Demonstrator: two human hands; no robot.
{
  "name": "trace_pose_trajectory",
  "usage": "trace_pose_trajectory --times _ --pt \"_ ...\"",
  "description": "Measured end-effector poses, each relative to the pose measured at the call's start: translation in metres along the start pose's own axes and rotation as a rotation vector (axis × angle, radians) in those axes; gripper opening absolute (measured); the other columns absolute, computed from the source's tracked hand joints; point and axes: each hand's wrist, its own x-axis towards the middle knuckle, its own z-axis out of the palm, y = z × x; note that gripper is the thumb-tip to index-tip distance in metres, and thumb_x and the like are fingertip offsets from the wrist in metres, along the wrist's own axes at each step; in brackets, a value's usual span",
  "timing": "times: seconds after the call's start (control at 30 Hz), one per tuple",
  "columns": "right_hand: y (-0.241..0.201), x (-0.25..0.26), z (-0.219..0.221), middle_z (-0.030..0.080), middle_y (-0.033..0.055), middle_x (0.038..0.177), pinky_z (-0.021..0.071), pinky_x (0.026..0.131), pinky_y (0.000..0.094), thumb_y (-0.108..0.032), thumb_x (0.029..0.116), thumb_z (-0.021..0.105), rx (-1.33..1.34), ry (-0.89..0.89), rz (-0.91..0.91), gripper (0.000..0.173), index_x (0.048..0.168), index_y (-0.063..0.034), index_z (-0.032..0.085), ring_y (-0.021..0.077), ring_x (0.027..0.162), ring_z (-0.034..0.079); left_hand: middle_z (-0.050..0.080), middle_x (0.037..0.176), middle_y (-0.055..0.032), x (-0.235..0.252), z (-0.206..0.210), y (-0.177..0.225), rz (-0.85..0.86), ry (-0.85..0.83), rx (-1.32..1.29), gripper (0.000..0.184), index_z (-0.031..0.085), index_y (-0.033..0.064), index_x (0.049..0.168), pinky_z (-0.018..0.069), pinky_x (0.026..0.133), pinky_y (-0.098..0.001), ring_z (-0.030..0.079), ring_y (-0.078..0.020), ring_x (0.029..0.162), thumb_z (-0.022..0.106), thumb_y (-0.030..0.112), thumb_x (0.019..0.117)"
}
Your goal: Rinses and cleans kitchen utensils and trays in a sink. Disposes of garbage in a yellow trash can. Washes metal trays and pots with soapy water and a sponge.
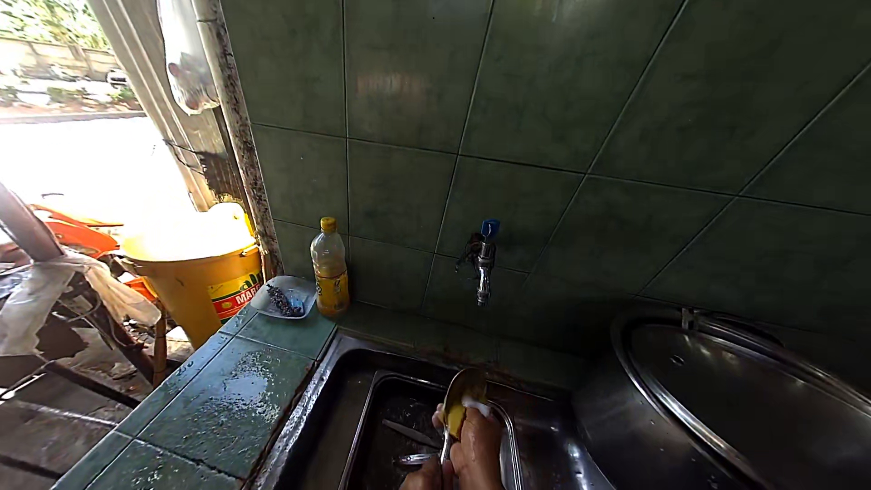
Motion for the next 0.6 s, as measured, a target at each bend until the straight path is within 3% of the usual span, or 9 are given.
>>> trace_pose_trajectory --times 0.07,0.17,0.23,0.27,0.33,0.4,0.43,0.5,0.6 --pt "0.008 -0.013 -0.007 0.067 0.018 0.076 0.0604 0.054 0.037 -0.006 0.1087 0.041 -0.095 -0.175 0.125 0.019 0.113 0.0089 0.052 0.0244 0.059 0.069 0.069 0.078 -0.0206 0.012 0.003 -0.009 0.004 0.034 -0.066 0.038 0.07 -0.0045 0.095 0.0546 0.074 -0.0599 0.071 -0.0386 0.078 0.048 0.024 0.1068" --pt "0.021 -0.019 -0.022 0.066 0.0137 0.084 0.0568 0.072 0.0337 -0.003 0.0997 0.06 -0.334 -0.287 0.027 0.012 0.103 0.0079 0.064 0.0177 0.074 0.066 0.067 0.076 -0.0203 0.026 -0.003 -0.029 0.002 -0.092 -0.112 0.033 0.066 -0.0058 0.087 0.0541 0.074 -0.0588 0.069 -0.0373 0.075 0.051 0.019 0.1022" --pt "0.021 -0.013 -0.03 0.066 0.0137 0.087 0.0551 0.076 0.0347 -0.005 0.0996 0.062 -0.432 -0.306 0.012 0.013 0.102 0.007 0.065 0.0175 0.08 0.065 0.071 0.087 -0.0188 0.036 -0.021 -0.041 0.002 -0.312 -0.022 0.035 0.068 -0.003 0.098 0.0554 0.083 -0.0582 0.072 -0.0351 0.085 0.049 0.025 0.1053" --pt "0.02 -0.007 -0.033 0.066 0.0146 0.089 0.055 0.078 0.0362 -0.007 0.1 0.062 -0.494 -0.315 -0.004 0.014 0.103 0.0073 0.065 0.0188 0.082 0.065 0.071 0.094 -0.0219 0.042 -0.031 -0.042 -0.001 -0.364 0.019 0.038 0.07 -0.0036 0.104 0.0516 0.088 -0.0623 0.07 -0.0387 0.093 0.051 0.029 0.1054" --pt "0.016 0.005 -0.035 0.066 0.0189 0.098 0.0541 0.086 0.042 -0.01 0.1002 0.061 -0.667 -0.359 -0.058 0.022 0.112 0.0087 0.062 0.0243 0.092 0.066 0.072 0.109 -0.0209 0.055 -0.04 -0.043 -0.009 -0.273 -0.055 0.048 0.07 -0.0014 0.12 0.0514 0.097 -0.0601 0.069 -0.036 0.106 0.057 0.041 0.1026" --pt "0.011 0.006 -0.033 0.068 0.0202 0.103 0.055 0.09 0.0455 -0.013 0.097 0.064 -0.807 -0.464 -0.085 0.03 0.118 0.0085 0.062 0.0271 0.097 0.068 0.068 0.126 -0.0187 0.068 -0.046 -0.031 -0.036 -0.135 -0.402 0.055 0.056 -0.0049 0.139 0.0505 0.106 -0.0456 0.065 -0.0263 0.119 0.061 0.034 0.1008" --pt "0.009 0.002 -0.03 0.069 0.0192 0.103 0.0564 0.09 0.0451 -0.015 0.0957 0.066 -0.828 -0.539 -0.078 0.033 0.119 0.0078 0.061 0.0262 0.096 0.069 0.068 0.122 -0.0169 0.075 -0.046 -0.023 -0.03 -0.052 -0.607 0.047 0.055 -0.0055 0.136 0.0532 0.1 -0.0396 0.066 -0.0214 0.112 0.06 0.026 0.1012" --pt "0.008 -0.015 -0.027 0.069 0.0147 0.098 0.0585 0.084 0.0401 -0.017 0.095 0.067 -0.764 -0.651 -0.046 0.033 0.118 0.0061 0.06 0.0211 0.088 0.07 0.07 0.098 -0.0135 0.086 -0.047 -0.011 -0.077 0.101 -0.922 0.023 0.061 -0.0057 0.115 0.058 0.083 -0.0344 0.069 -0.0171 0.089 0.055 0.014 0.1058" --pt "0.002 -0.043 -0.034 0.07 0.0091 0.087 0.0618 0.072 0.0325 -0.009 0.0976 0.059 -0.411 -0.713 0.121 0.02 0.113 0.0033 0.06 0.0153 0.076 0.07 0.067 0.085 -0.0133 0.093 -0.059 -0.003 -0.161 0.114 -1.236 0.026 0.058 -0.004 0.11 0.0595 0.073 -0.0339 0.069 -0.0193 0.076 0.042 0.017 0.1113"
